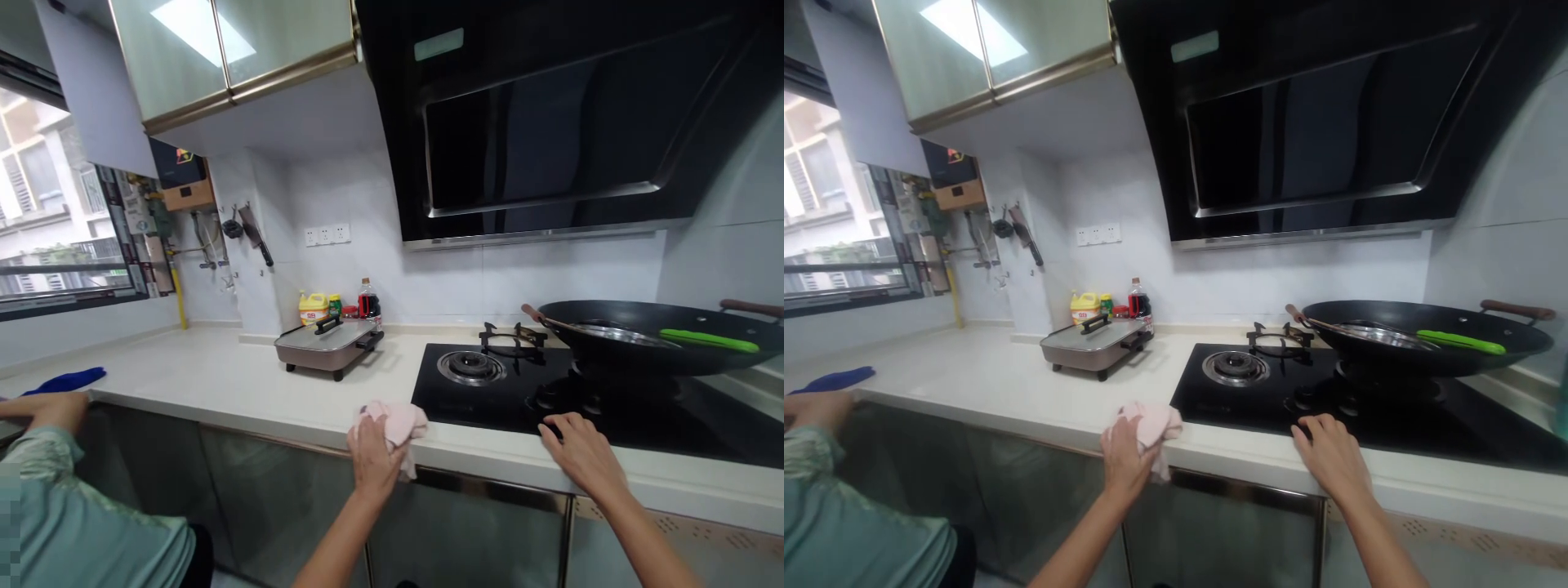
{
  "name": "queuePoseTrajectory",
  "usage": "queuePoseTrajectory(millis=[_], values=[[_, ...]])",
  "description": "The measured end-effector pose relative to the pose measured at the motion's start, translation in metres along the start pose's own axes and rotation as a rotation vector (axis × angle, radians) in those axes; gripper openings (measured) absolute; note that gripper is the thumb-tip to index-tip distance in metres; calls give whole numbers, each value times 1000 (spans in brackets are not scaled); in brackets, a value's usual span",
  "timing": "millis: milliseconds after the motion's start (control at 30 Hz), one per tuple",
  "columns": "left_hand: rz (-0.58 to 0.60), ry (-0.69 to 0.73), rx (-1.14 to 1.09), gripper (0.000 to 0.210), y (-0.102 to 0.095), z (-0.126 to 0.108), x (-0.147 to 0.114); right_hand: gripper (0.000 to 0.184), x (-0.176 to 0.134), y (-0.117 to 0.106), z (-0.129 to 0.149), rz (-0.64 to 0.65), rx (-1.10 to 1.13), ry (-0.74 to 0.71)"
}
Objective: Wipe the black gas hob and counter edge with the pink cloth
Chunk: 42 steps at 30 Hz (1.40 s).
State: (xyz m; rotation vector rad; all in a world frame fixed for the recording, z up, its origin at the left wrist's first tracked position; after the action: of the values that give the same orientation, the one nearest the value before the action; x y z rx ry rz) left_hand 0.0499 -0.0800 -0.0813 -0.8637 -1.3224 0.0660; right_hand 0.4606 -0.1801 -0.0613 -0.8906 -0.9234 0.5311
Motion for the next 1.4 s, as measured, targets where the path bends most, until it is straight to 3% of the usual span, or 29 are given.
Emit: queuePoseTrajectory(millis=[167,267,367,500,600,667,767,900,967,1067,1133,1233,1400], values=[[125,90,-231,70,30,-114,-1,52,-1,-4,-1,8,23,-10],[203,159,-356,82,39,-170,5,54,-2,-5,0,38,50,-13],[243,232,-415,89,40,-202,12,57,0,-5,-4,59,109,-7],[269,274,-415,95,41,-214,15,61,11,-15,-15,119,410,94],[277,272,-418,99,46,-214,13,62,12,-36,-8,77,625,147],[264,269,-430,102,46,-213,13,56,2,-48,12,88,674,14],[239,312,-487,102,36,-206,14,47,-24,-52,50,223,598,-249],[201,529,-670,88,12,-172,15,44,-51,-36,67,242,384,-276],[180,586,-762,64,1,-145,16,47,-56,-31,62,234,338,-296],[113,428,-765,28,-9,-96,28,54,-60,-28,59,217,237,-311],[103,282,-648,24,-14,-64,45,69,-62,-29,64,171,129,-294],[228,113,-399,23,-16,-26,74,84,-68,-32,78,50,-35,-270],[344,-19,-257,28,-10,-5,94,65,-73,-42,105,38,-199,-363]])
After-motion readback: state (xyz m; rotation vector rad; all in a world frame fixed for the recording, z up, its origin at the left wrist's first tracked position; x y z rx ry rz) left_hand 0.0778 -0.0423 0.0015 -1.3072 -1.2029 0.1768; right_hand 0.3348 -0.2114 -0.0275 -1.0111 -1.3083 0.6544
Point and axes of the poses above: each hand's wrist, its own x-axis towards the middle knuckle, its own y-axis out of the palm, z = x × y, the point moved 1 cm from there along x, towards the middle knuckle, and after that the axes turned 13 degrees about y, right-handed, at the moved point
